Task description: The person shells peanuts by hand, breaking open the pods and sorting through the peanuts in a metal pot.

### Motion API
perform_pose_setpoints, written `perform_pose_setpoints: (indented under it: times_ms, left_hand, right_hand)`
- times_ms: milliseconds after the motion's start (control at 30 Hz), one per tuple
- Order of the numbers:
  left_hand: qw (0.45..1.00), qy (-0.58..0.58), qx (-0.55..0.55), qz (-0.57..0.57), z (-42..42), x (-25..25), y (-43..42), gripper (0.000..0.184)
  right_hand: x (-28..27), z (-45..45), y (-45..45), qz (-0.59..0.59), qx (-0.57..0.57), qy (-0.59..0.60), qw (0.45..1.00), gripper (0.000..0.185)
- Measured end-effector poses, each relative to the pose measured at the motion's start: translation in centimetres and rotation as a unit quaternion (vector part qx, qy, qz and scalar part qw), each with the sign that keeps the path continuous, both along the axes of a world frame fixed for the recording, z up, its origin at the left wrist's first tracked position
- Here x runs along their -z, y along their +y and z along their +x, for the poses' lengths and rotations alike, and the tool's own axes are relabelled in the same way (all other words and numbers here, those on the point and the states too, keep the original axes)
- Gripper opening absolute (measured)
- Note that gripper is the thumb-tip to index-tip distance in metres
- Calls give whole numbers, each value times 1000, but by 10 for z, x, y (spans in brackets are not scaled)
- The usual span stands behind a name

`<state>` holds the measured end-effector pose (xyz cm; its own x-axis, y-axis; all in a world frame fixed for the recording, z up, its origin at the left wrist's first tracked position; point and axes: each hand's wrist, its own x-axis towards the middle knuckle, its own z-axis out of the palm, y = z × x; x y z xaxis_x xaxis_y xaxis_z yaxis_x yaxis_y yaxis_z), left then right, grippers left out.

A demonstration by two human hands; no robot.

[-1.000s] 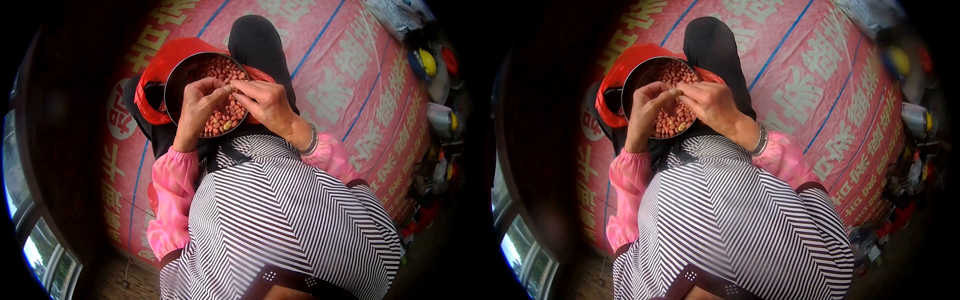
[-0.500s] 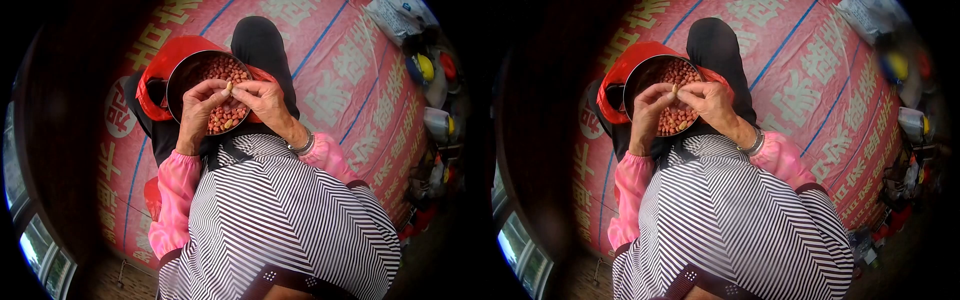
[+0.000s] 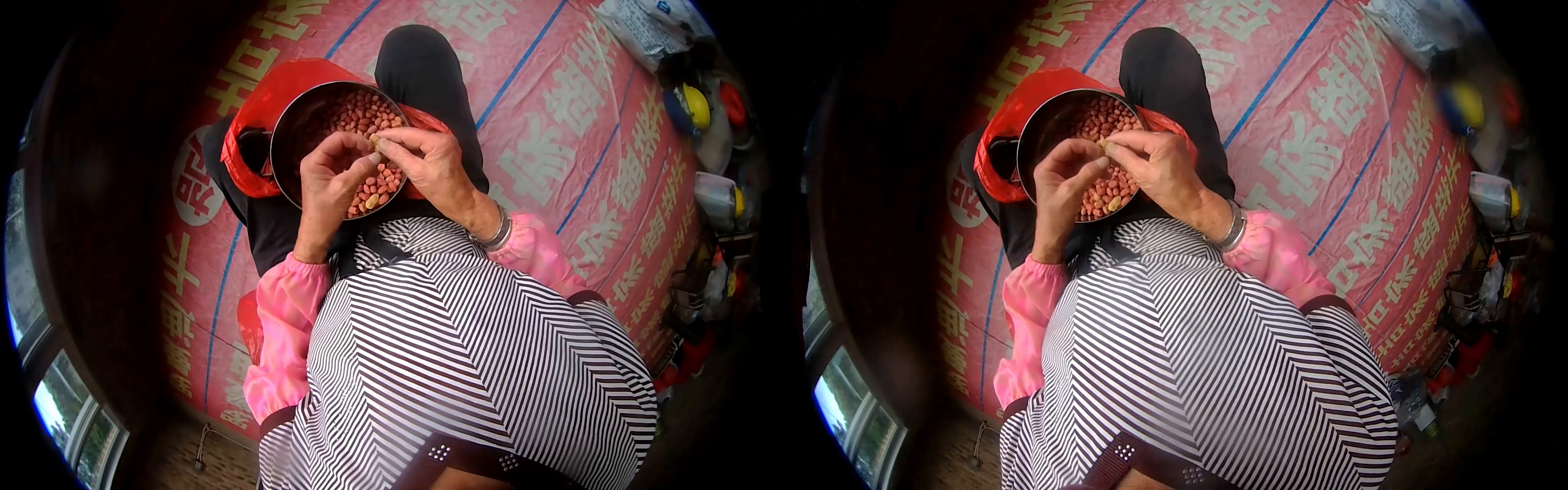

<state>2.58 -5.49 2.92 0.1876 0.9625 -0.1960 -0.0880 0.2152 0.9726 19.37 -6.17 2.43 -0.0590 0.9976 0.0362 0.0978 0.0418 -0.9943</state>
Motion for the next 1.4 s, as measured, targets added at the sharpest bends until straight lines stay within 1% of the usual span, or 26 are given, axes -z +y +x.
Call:
perform_pose_setpoints:
  times_ms: [67, 100, 200, 267, 333, 400, 500, 600, 633, 733, 800, 833, 1033, 1133, 1300, 1400]
  left_hand:
    - [984, 157, -2, 89, 2, 3, -3, 13]
    - [963, 228, -6, 143, 4, 5, -4, 15]
    - [956, 242, -4, 164, 3, 6, -5, 14]
    - [982, 152, -18, 110, 2, 12, -6, 15]
    - [995, 78, -23, 61, 0, 11, -5, 15]
    - [999, 21, -17, 19, -1, 5, -5, 15]
    - [1000, -2, 0, 17, -1, 5, -6, 18]
    - [999, 30, 11, 21, -2, 6, -7, 17]
    - [1000, 10, 9, 15, -2, 6, -7, 17]
    - [999, -35, 8, -19, -2, 1, -6, 14]
    - [997, -45, 19, -60, -7, -3, -5, 13]
    - [997, -47, 22, -58, -9, -3, -4, 13]
    - [994, -77, 33, -63, -9, -7, -3, 14]
    - [994, -77, 29, -68, -6, -7, -4, 16]
    - [992, -61, 52, -93, -8, -6, -5, 17]
    - [992, -67, 52, -88, -9, -4, -6, 17]
  right_hand:
    - [-1, -2, -2, 13, 6, -19, 1000, 16]
    - [-1, -5, -3, 24, 8, -25, 999, 16]
    - [0, -6, -4, 27, 2, -22, 999, 16]
    - [1, -4, -3, 13, -12, -18, 1000, 17]
    - [1, -1, -3, -8, -32, -20, 999, 17]
    - [-5, -3, -2, 32, -20, -34, 999, 18]
    - [-3, -5, -1, 66, -19, -65, 996, 20]
    - [-1, -4, 0, 75, -24, -89, 993, 20]
    - [-1, -4, 0, 77, -25, -96, 992, 20]
    - [-10, -4, -1, 17, -35, -43, 998, 18]
    - [-3, -5, -2, 9, -36, 8, 999, 18]
    - [-1, -6, -2, 4, -37, 33, 999, 18]
    - [-5, -6, -5, -55, -54, 50, 996, 21]
    - [-6, -3, -4, -85, -78, 27, 993, 22]
    - [-4, -5, -6, -51, -72, -13, 996, 21]
    - [-1, -9, -8, -16, -59, -29, 998, 18]
